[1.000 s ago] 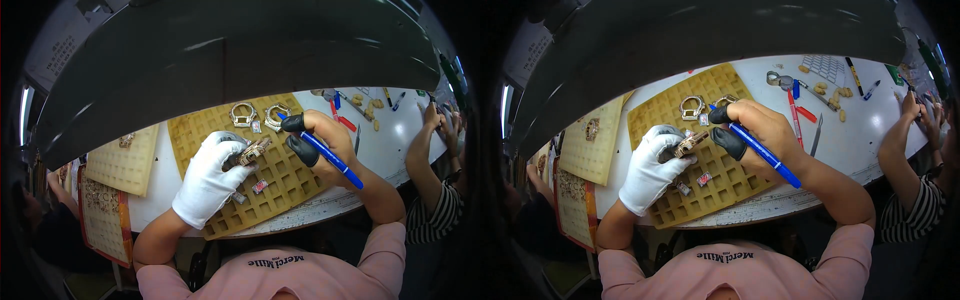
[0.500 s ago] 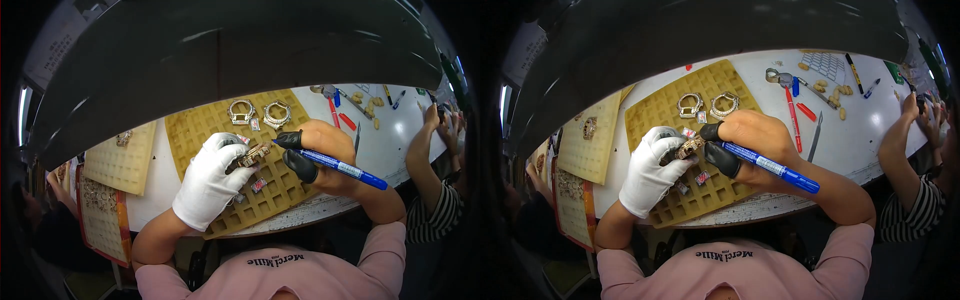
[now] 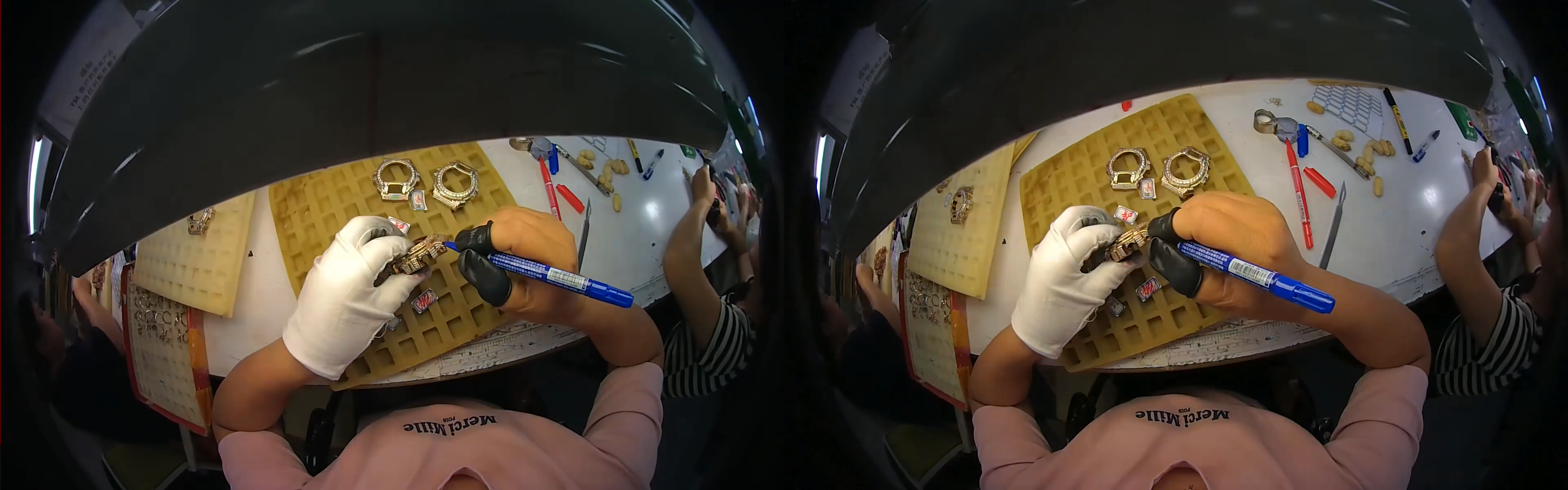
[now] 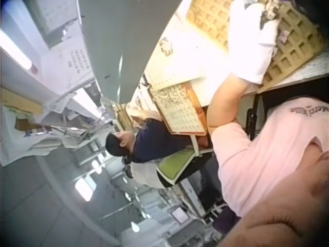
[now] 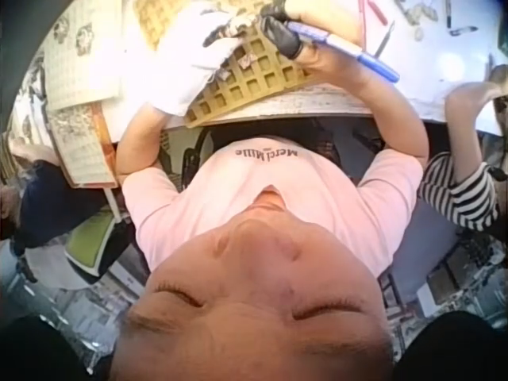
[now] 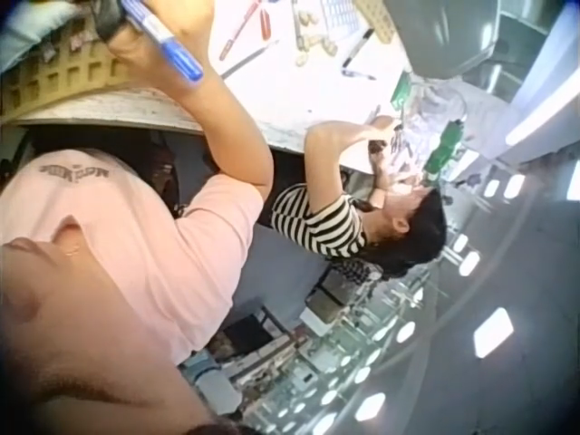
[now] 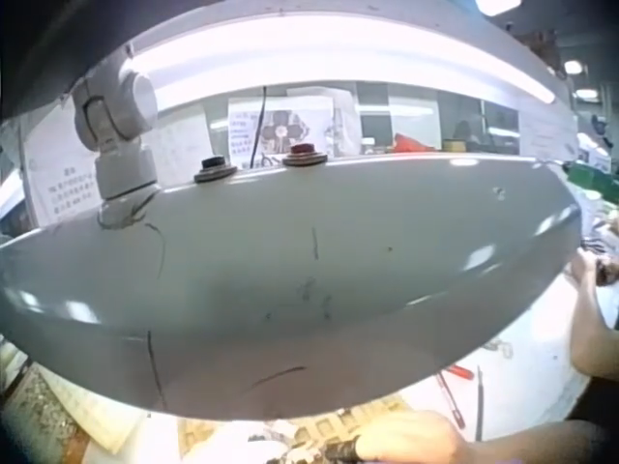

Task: Assembling and marking watch frames at a jewelry workshop workbench.

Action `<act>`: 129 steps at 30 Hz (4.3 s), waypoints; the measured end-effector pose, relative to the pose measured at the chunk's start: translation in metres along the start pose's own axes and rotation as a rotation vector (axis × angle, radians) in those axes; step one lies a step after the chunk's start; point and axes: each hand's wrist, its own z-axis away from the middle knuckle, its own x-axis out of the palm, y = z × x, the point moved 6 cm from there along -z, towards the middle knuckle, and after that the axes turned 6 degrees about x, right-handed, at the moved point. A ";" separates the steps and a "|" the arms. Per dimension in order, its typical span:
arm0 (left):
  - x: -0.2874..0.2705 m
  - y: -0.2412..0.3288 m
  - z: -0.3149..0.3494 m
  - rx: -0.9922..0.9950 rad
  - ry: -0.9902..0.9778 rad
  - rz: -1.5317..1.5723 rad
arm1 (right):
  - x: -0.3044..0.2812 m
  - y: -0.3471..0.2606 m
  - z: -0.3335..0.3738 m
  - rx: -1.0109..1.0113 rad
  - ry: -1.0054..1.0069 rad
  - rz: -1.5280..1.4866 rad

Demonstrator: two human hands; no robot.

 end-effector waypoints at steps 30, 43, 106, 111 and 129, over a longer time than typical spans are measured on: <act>0.004 -0.001 0.002 0.013 -0.010 -0.001 | 0.004 -0.001 0.000 0.003 -0.042 0.027; 0.002 0.000 0.002 0.008 -0.014 0.000 | 0.004 0.000 -0.001 0.040 -0.021 0.015; -0.008 0.006 -0.004 -0.046 0.075 0.260 | 0.011 0.023 0.004 0.178 -0.093 0.139; -0.010 0.008 -0.003 -0.007 0.078 0.069 | 0.016 0.028 0.005 0.194 -0.125 0.142; -0.010 0.009 -0.001 0.000 0.091 0.020 | 0.016 0.025 0.005 0.170 -0.132 0.160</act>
